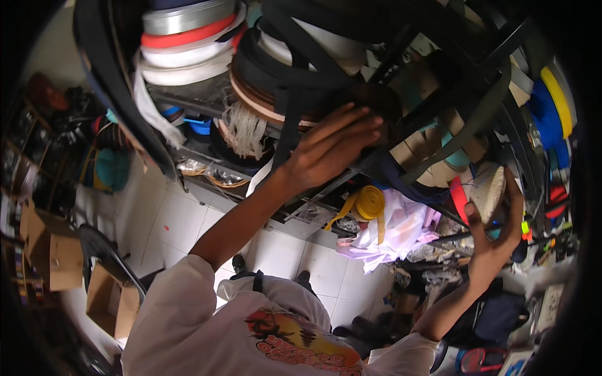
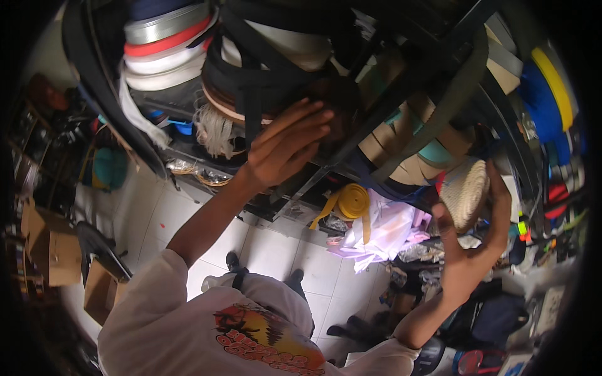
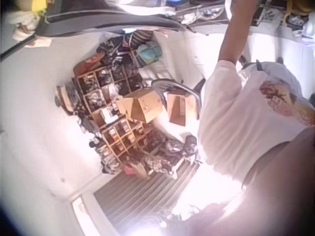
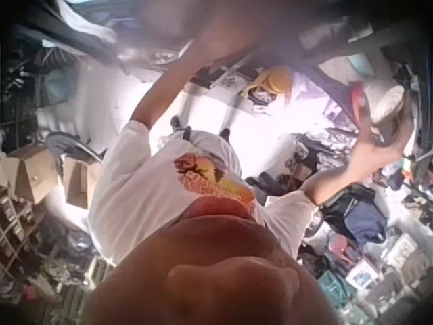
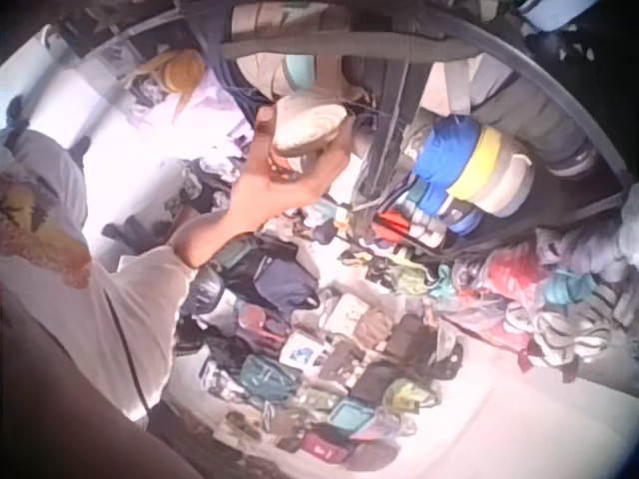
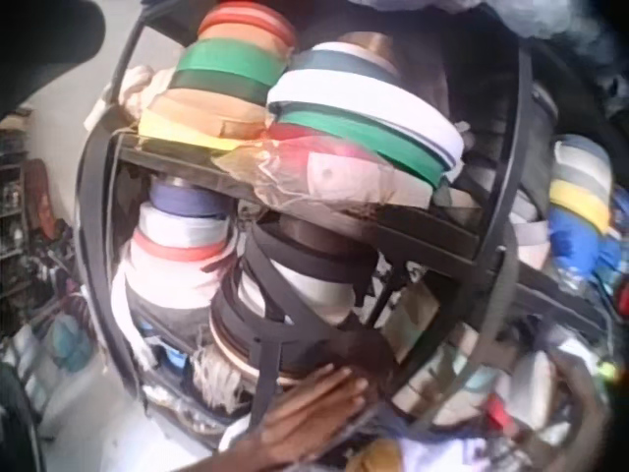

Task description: The person takes rolls of fabric and webbing from boxes and places them onto shelves in a workshop environment.

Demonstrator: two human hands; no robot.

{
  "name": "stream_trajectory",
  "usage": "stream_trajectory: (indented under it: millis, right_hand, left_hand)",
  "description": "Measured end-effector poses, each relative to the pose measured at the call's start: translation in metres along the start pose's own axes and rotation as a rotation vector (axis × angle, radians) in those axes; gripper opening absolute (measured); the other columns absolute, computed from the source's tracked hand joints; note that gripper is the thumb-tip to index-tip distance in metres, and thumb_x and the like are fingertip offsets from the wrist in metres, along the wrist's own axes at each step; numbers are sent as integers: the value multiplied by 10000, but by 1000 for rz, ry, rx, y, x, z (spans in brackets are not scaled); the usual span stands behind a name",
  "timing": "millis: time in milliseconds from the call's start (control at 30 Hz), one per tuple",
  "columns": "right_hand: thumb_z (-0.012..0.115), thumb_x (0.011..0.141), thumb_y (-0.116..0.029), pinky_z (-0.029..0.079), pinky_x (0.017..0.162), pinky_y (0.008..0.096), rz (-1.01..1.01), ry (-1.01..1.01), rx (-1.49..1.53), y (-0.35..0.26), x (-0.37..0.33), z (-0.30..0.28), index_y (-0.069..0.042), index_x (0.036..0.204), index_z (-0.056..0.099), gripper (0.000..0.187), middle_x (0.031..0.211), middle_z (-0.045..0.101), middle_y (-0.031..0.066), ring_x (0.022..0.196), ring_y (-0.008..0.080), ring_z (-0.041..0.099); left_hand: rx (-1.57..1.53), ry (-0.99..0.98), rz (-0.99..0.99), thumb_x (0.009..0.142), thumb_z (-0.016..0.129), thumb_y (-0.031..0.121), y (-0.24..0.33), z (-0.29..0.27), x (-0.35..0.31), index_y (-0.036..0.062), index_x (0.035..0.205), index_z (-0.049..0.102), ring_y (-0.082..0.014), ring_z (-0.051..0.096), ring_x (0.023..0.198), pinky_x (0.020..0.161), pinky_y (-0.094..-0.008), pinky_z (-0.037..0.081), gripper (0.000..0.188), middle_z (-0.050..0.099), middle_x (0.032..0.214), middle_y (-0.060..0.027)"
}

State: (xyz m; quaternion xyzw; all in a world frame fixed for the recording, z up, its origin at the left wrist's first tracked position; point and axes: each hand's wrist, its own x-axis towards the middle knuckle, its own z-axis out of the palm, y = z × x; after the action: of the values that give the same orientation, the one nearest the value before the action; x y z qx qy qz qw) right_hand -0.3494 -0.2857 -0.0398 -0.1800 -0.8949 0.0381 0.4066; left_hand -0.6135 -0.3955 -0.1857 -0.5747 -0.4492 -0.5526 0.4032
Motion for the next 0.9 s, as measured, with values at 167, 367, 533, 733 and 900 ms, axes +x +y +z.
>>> stream_trajectory:
  millis: [167,367,533,733,900]
  right_hand:
    - [856,658,-229,388,1016,374,34,56,-16,-39,-7,12,13,1299,557,748,1241,592,133,1146,263,556]
    - [840,633,-186,437,964,386,-64,89,-69,-59,-7,21,3,1272,577,717,1220,599,148,1105,292,586]
    - [807,615,-86,469,945,406,-232,30,-36,-86,21,49,-36,1269,589,691,1251,583,168,1145,336,583]
    - [755,669,-122,490,916,443,-262,-72,-162,-101,65,98,-67,1294,553,659,1270,538,205,1119,400,569]
    - [732,653,-117,494,906,441,-342,-143,-317,-87,96,135,63,1222,535,629,1207,535,271,1092,403,571]
  left_hand:
    - [-200,47,-115,739,725,-81,-18,8,7,-29,1079,645,-328,626,1146,1000,-440,491,353,662,1193,-168]
    - [-269,233,-419,742,761,-40,-12,41,9,23,1087,666,-284,656,1091,944,-342,514,363,673,1174,-148]
    - [-244,235,-465,735,748,-52,-15,65,13,22,1172,609,-327,630,1094,931,-378,514,465,638,1202,-160]
    - [-163,90,-424,791,678,-35,-10,68,-10,-18,1295,483,-428,568,1108,916,-442,502,541,548,1237,-257]
    - [-179,88,-476,769,629,-115,-9,69,-16,-87,1254,487,-434,610,992,820,-413,527,507,577,1175,-264]
